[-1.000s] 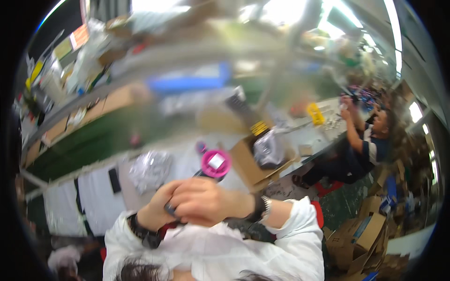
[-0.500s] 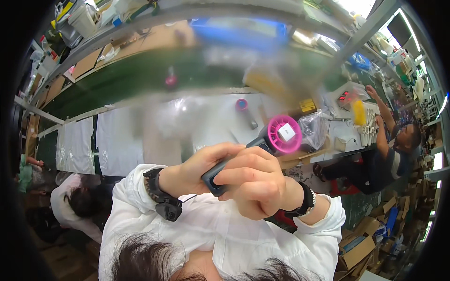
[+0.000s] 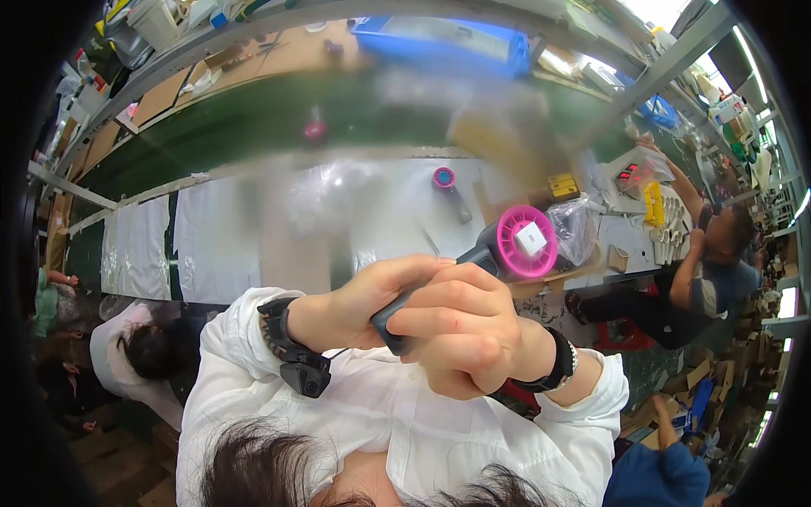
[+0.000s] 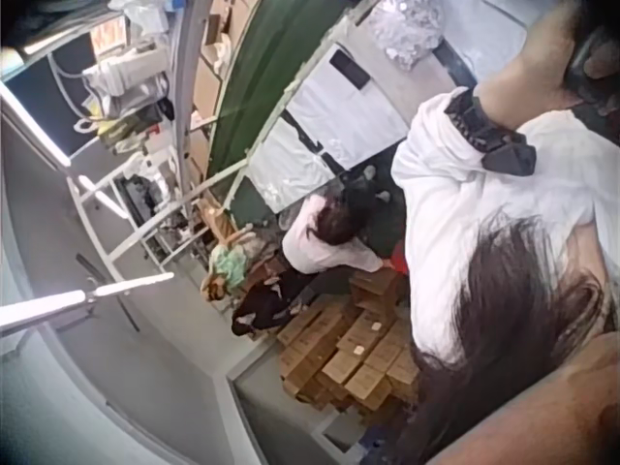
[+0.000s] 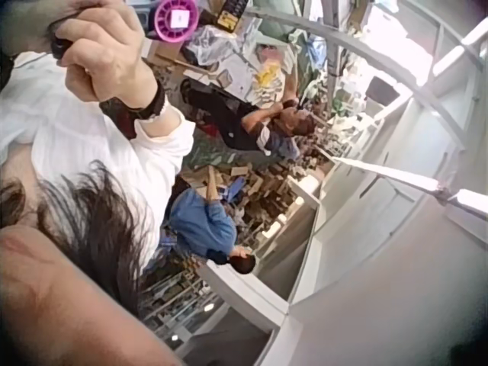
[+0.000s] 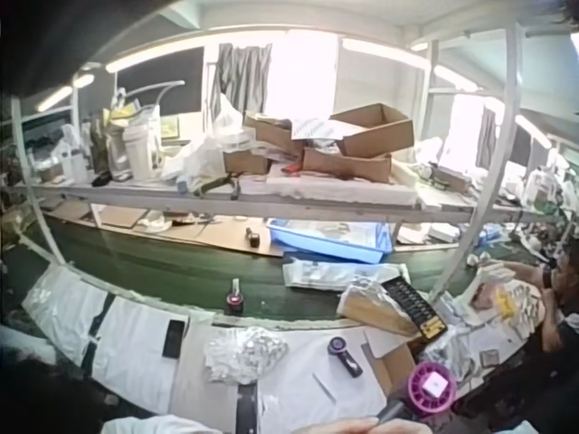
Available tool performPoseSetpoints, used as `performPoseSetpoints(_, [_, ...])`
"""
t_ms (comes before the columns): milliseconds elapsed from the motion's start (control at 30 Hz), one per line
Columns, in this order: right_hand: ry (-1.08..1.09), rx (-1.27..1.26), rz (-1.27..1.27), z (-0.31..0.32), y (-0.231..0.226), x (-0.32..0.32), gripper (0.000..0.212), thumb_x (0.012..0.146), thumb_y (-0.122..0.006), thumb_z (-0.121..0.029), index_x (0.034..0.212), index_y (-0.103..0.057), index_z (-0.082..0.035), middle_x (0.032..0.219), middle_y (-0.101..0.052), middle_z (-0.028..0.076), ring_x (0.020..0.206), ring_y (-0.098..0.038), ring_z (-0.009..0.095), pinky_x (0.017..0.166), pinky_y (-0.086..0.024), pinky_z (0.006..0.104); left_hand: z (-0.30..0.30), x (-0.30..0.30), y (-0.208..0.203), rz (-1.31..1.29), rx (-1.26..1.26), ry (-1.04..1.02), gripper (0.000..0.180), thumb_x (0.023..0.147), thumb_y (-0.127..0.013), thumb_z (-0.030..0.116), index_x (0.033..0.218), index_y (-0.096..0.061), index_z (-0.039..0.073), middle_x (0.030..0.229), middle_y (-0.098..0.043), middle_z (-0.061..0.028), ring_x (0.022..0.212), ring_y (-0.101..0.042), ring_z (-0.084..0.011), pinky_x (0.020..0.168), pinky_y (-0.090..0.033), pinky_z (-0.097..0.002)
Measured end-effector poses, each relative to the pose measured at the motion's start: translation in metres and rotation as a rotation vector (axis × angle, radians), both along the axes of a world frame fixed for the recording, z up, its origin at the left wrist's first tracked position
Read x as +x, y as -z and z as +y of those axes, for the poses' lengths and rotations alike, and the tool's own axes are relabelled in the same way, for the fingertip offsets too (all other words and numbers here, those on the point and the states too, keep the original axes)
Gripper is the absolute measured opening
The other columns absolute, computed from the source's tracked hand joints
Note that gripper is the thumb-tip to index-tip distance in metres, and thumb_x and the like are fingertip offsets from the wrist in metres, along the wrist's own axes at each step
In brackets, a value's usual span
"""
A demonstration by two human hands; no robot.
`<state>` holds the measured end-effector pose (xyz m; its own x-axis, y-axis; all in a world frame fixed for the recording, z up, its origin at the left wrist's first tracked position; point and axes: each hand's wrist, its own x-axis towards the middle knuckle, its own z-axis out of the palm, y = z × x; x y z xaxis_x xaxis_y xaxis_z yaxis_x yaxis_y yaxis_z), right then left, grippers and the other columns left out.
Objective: Assembling and inspecting hair dryers at a manufacturing workstation.
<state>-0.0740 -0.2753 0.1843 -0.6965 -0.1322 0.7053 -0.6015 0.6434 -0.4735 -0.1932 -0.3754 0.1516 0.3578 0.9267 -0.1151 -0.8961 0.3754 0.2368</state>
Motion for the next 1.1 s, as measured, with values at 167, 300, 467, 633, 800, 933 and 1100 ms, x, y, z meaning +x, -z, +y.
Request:
performPoseSetpoints(167, [-0.008,0.007,0.026,-0.003,0.006,-0.001,0.024,0.064,-0.048,0.007,0.078,-0.041,-0.011,0.085,-0.065,0.012,0.070,-0.056,0.024,0.066,-0.043,0.0353,-0.002,0.002,0.001,0.111,-0.135,-0.009,0.029,0.093,-0.040,0.029,0.096,-0.054,0.004,0.080,-0.058,-0.0027,0.065,-0.056,-0.0103,0.050,-0.044,-0.0242])
performPoseSetpoints(300, [0.034,0.045,0.072,-0.010,0.014,0.001,0.025,0.062,-0.047,0.009,0.076,-0.040,-0.010,0.084,-0.064,0.013,0.069,-0.057,0.024,0.064,-0.045,0.0348,-0.006,0.001,0.007,0.091,-0.129,0.002,0.031,0.092,-0.041,0.032,0.095,-0.054,0.004,0.077,-0.057,-0.0023,0.061,-0.055,-0.0115,0.049,-0.043,-0.0249])
performPoseSetpoints(467, [0.051,0.081,0.125,-0.016,0.022,0.004,0.027,0.061,-0.047,0.011,0.075,-0.037,-0.010,0.082,-0.063,0.015,0.070,-0.058,0.025,0.063,-0.046,0.0346,-0.012,0.005,0.007,0.070,-0.128,0.030,0.033,0.091,-0.043,0.035,0.095,-0.054,0.004,0.074,-0.056,-0.0018,0.057,-0.052,-0.0131,0.047,-0.040,-0.0257])
performPoseSetpoints(633, [0.054,0.101,0.107,-0.017,0.030,0.004,0.030,0.059,-0.048,0.012,0.074,-0.035,-0.010,0.082,-0.062,0.014,0.069,-0.056,0.024,0.063,-0.043,0.0340,-0.015,0.009,0.008,0.106,-0.223,0.047,0.033,0.090,-0.044,0.035,0.095,-0.055,0.005,0.075,-0.056,-0.0018,0.060,-0.053,-0.0127,0.048,-0.041,-0.0270])
performPoseSetpoints(800, [0.006,0.078,0.083,-0.021,0.031,0.003,0.034,0.054,-0.051,0.013,0.072,-0.033,-0.010,0.082,-0.061,0.012,0.068,-0.053,0.022,0.061,-0.040,0.0333,-0.018,0.012,0.004,0.140,-0.299,0.030,0.033,0.090,-0.045,0.036,0.092,-0.057,0.005,0.077,-0.057,-0.0015,0.064,-0.055,-0.0112,0.052,-0.043,-0.0255])
performPoseSetpoints(933, [-0.019,0.082,0.051,-0.019,0.032,0.001,0.036,0.052,-0.052,0.013,0.072,-0.034,-0.010,0.080,-0.060,0.010,0.068,-0.051,0.022,0.060,-0.039,0.0333,-0.019,0.011,0.009,0.150,-0.326,0.023,0.032,0.089,-0.046,0.036,0.088,-0.058,0.006,0.079,-0.058,-0.0011,0.068,-0.055,-0.0093,0.057,-0.044,-0.0231])
performPoseSetpoints(1100, [-0.017,0.080,0.057,-0.021,0.032,-0.002,0.035,0.053,-0.052,0.013,0.072,-0.033,-0.010,0.081,-0.060,0.010,0.067,-0.050,0.022,0.061,-0.038,0.0328,-0.019,0.008,0.008,0.104,-0.300,0.031,0.031,0.089,-0.047,0.035,0.086,-0.058,0.007,0.078,-0.058,-0.0003,0.068,-0.055,-0.0083,0.059,-0.044,-0.0219])
